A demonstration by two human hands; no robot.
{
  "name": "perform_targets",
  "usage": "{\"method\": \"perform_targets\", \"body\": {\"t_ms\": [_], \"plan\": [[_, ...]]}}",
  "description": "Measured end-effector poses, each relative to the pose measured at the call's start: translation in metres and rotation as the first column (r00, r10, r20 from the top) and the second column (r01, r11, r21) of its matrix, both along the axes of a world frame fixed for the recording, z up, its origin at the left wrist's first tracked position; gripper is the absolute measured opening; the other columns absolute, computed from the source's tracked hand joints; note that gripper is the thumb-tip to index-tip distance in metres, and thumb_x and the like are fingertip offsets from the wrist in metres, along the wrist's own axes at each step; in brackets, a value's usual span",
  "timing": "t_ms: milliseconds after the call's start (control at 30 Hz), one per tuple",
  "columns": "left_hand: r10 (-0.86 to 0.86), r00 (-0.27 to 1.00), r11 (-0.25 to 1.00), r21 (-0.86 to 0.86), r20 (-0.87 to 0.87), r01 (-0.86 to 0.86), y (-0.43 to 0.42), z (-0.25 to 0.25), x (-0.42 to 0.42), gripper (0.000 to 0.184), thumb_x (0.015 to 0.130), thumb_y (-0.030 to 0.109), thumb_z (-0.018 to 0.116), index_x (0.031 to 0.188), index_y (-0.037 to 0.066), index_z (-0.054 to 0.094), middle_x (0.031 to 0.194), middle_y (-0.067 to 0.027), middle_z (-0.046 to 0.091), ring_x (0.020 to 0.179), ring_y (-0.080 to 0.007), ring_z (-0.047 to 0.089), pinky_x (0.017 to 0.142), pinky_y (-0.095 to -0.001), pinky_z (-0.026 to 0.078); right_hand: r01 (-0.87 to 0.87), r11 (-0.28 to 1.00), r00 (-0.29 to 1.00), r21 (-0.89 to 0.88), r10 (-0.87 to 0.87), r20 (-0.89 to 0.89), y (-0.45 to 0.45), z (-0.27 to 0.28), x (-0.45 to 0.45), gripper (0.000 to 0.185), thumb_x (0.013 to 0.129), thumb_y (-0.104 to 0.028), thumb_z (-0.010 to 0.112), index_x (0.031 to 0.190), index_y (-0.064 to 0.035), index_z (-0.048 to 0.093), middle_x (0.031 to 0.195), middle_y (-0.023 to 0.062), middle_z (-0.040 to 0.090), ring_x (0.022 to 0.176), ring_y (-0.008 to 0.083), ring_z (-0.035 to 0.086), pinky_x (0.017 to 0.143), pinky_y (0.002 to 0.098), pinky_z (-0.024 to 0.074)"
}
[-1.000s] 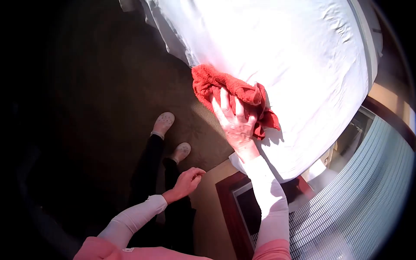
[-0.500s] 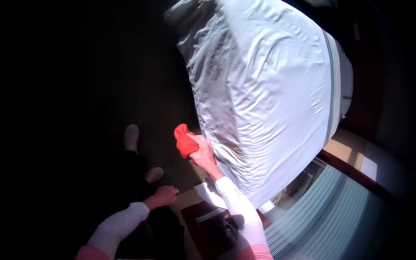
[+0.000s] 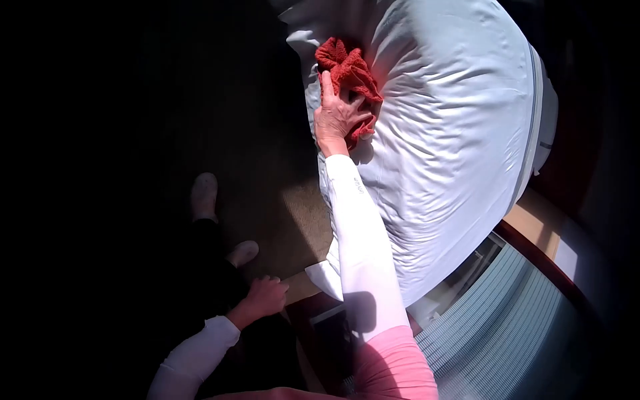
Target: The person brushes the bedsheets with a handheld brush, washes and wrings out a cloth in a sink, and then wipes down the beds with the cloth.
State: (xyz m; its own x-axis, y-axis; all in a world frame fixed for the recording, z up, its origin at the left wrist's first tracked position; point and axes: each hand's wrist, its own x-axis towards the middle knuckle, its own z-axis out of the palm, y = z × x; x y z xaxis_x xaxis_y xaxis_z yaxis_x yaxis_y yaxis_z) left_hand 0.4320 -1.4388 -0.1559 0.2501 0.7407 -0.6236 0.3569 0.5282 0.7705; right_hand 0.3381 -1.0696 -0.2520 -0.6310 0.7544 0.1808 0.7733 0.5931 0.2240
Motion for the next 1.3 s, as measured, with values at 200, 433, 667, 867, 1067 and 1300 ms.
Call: {"method": "perform_targets", "body": {"t_ms": [200,433,667,867,1067,1300], "plan": [[-0.373,0.911,0.907,-0.137,0.173,0.398,0.018,0.000,0.005,0.024,0.082,0.023,0.051,0.094,0.012,0.069,0.104,-0.0136,0.064,0.099,-0.0348,0.059,0.085,-0.0520,0.045,-0.127,0.695,0.961,-0.707,-0.091,-0.262,-0.076,0.004,0.035,0.057,0.066,0.004,0.052,0.113,-0.0236,0.066,0.114,-0.0004,0.058,0.105,0.0300,0.047,0.081,0.0527,0.0400],[-0.506,0.862,0.856,-0.120,0.009,0.503,0.014,-0.007,0.008,0.025,0.083,0.027,0.052,0.098,0.013,0.068,0.102,-0.0128,0.064,0.096,-0.0332,0.061,0.081,-0.0505,0.048,-0.068,0.817,0.912,-0.573,-0.182,-0.367,-0.222,0.153,0.171,0.052,0.065,-0.002,0.064,0.114,-0.0195,0.069,0.126,0.0081,0.057,0.111,0.0266,0.049,0.093,0.0398,0.0359],[-0.567,0.821,0.823,-0.073,-0.061,0.563,-0.012,-0.010,0.031,0.021,0.082,0.023,0.054,0.091,0.012,0.069,0.096,-0.0123,0.067,0.094,-0.0345,0.062,0.079,-0.0503,0.050,-0.068,0.996,0.989,0.065,0.059,0.136,-0.187,0.164,0.335,0.038,0.082,-0.019,0.061,0.116,-0.0358,0.062,0.128,-0.0030,0.056,0.105,0.0223,0.045,0.087,0.0434,0.0314],[-0.632,0.771,0.775,-0.085,-0.085,0.626,-0.044,-0.017,0.032,0.018,0.080,0.019,0.055,0.089,0.009,0.067,0.094,-0.0137,0.065,0.091,-0.0342,0.061,0.077,-0.0492,0.049,0.508,0.724,0.841,-0.467,-0.302,0.448,-0.269,0.007,0.453,0.061,0.075,-0.006,0.063,0.128,-0.0339,0.057,0.125,-0.0005,0.054,0.110,0.0324,0.048,0.079,0.0548,0.0370],[-0.688,0.721,0.725,-0.142,-0.087,0.674,-0.046,-0.024,0.051,0.018,0.080,0.017,0.055,0.087,0.007,0.068,0.092,-0.0143,0.066,0.091,-0.0341,0.062,0.079,-0.0484,0.049,0.415,0.353,0.877,-0.838,-0.400,0.266,-0.382,0.018,0.437,0.058,0.065,-0.001,0.065,0.117,-0.0274,0.064,0.118,-0.0038,0.057,0.110,0.0269,0.047,0.084,0.0518,0.0387],[-0.686,0.687,0.712,-0.022,-0.241,0.702,-0.066,-0.044,0.058,0.016,0.082,0.023,0.056,0.082,0.011,0.067,0.080,-0.0102,0.066,0.076,-0.0315,0.064,0.064,-0.0469,0.052,0.130,0.966,0.988,-0.223,-0.146,-0.059,-0.337,0.173,0.410,0.033,0.077,-0.019,0.065,0.105,-0.0348,0.068,0.123,-0.0007,0.060,0.107,0.0229,0.047,0.091,0.0437,0.0355]]}}
